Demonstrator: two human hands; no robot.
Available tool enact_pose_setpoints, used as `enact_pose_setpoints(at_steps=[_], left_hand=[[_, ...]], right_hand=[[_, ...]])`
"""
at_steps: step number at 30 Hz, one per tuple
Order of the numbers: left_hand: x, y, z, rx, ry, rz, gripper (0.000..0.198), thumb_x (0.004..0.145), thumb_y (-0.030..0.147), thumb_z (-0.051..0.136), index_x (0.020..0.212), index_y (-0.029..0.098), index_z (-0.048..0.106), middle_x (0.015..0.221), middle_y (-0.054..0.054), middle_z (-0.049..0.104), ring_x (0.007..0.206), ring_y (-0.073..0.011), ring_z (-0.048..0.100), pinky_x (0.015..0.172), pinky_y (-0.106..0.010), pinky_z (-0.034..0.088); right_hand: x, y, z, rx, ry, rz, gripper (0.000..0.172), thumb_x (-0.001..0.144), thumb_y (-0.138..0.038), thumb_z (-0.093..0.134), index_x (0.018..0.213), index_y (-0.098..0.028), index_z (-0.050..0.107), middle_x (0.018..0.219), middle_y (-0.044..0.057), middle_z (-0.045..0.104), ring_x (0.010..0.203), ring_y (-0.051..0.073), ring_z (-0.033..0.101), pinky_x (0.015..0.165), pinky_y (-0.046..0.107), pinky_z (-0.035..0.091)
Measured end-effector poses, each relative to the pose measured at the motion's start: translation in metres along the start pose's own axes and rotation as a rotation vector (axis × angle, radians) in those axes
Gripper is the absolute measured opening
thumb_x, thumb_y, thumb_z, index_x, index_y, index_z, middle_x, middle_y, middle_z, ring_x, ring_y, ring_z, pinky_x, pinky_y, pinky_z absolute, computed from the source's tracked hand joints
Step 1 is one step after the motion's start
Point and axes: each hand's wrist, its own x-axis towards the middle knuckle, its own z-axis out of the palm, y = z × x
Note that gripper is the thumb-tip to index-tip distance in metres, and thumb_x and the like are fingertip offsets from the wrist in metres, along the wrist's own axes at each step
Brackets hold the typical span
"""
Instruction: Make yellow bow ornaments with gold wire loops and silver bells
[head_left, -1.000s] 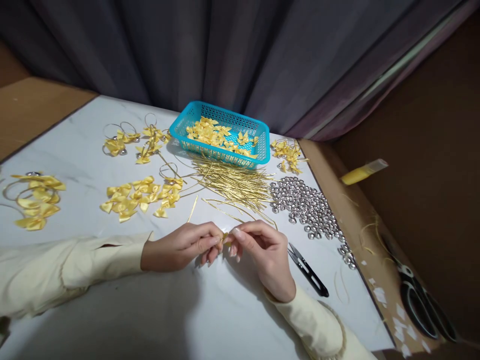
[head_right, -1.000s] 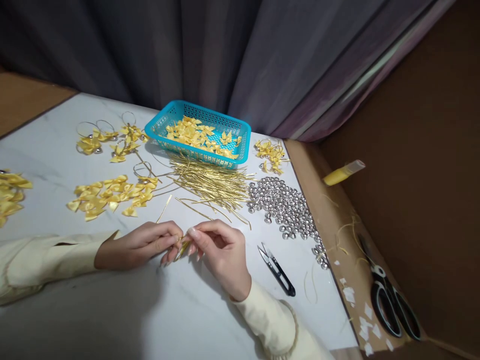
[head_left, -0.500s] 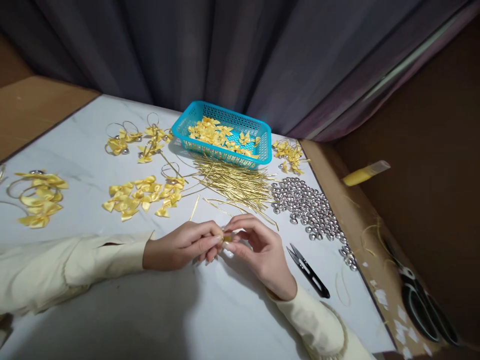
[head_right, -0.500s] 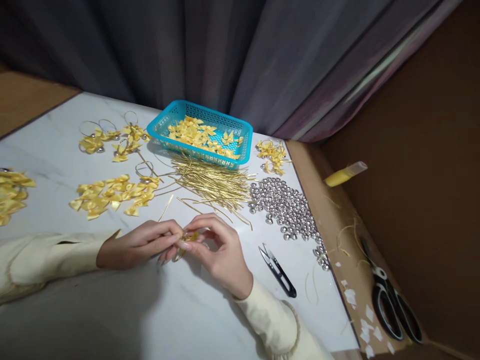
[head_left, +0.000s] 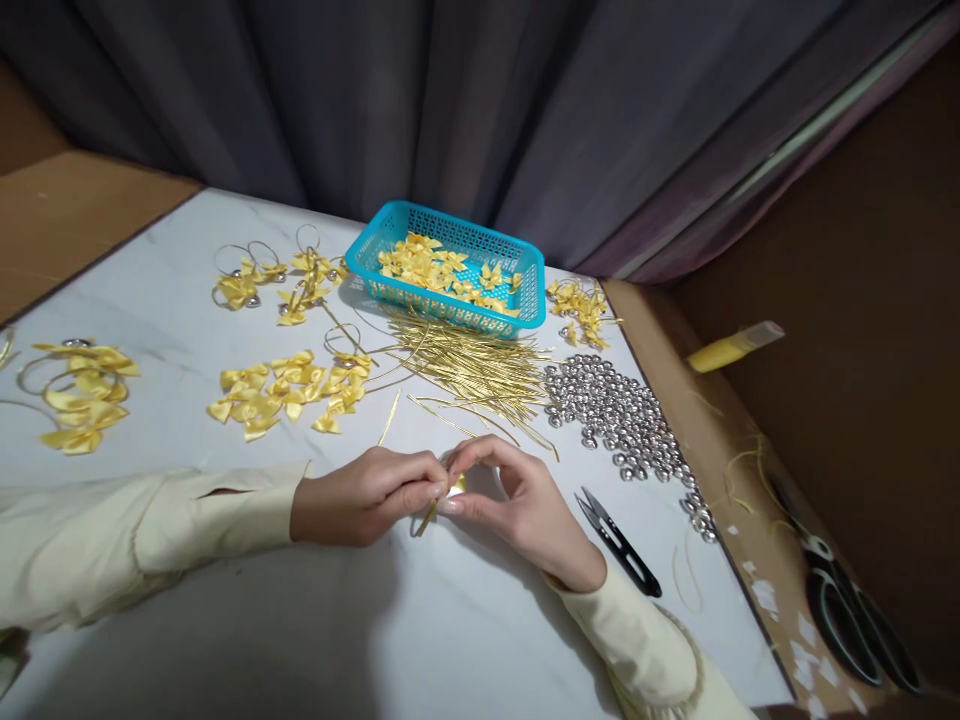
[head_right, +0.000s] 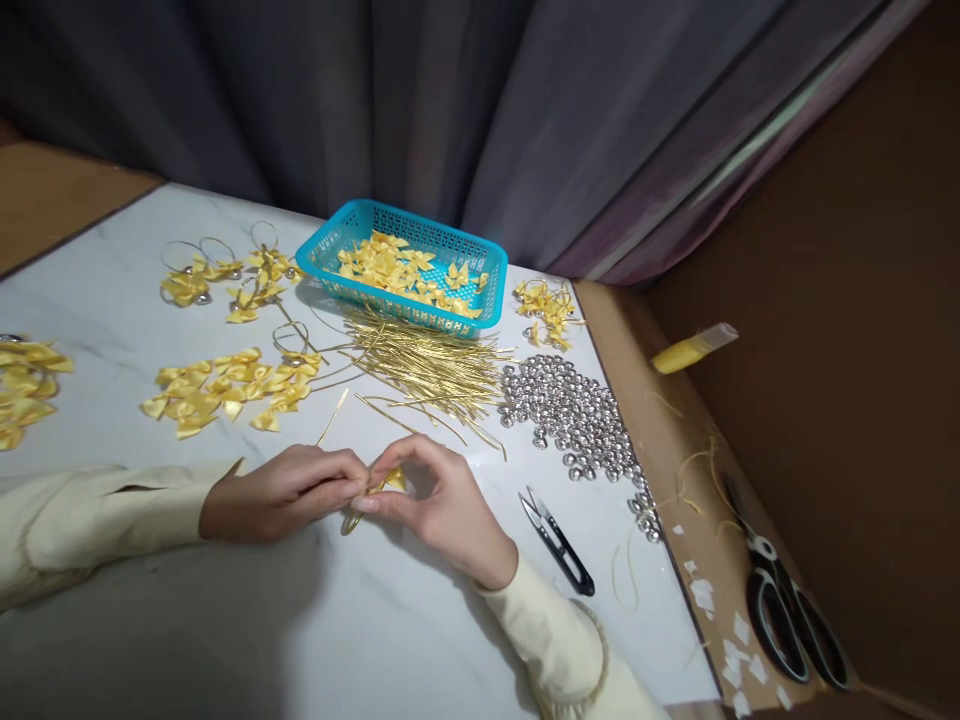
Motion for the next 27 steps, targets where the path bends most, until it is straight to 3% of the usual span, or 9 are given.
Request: enact_pose_setpoints(at_steps=[5, 14, 27], left_hand=[[-0.0018, -0.0011, 0.0004, 0.062, -0.018, 0.020, 0.015, 0.091, 0.017, 0.034, 0.082, 0.018, 0.047, 0.067, 0.004, 0.052, 0.056, -0.0078, 0.046, 0.053, -0.017, 0.032], [-0.0013, -0.0013, -0.0013, 0.051, -0.075, -0.121, 0.020, 0.093, 0.022, 0.028, 0.082, 0.019, 0.046, 0.064, 0.005, 0.045, 0.055, -0.0092, 0.041, 0.053, -0.018, 0.030], [0.0003, 0.0008, -0.0016, -0.022, -0.091, -0.127, 0.020, 0.092, 0.022, 0.026, 0.081, 0.019, 0.042, 0.064, 0.005, 0.043, 0.056, -0.0098, 0.039, 0.054, -0.019, 0.030]], right_hand=[[0.0007, -0.0004, 0.0025, -0.010, -0.008, 0.054, 0.017, 0.069, -0.027, 0.073, 0.074, -0.019, 0.059, 0.073, -0.001, 0.062, 0.073, 0.014, 0.055, 0.073, 0.029, 0.042], [0.0004, -0.0045, -0.0010, -0.145, -0.010, 0.073, 0.015, 0.074, -0.033, 0.069, 0.074, -0.019, 0.063, 0.077, 0.002, 0.062, 0.078, 0.016, 0.055, 0.075, 0.031, 0.041], [0.0030, -0.0005, -0.0038, 0.161, -0.098, 0.201, 0.020, 0.072, -0.031, 0.071, 0.074, -0.015, 0.059, 0.076, 0.003, 0.062, 0.074, 0.013, 0.056, 0.072, 0.029, 0.042]])
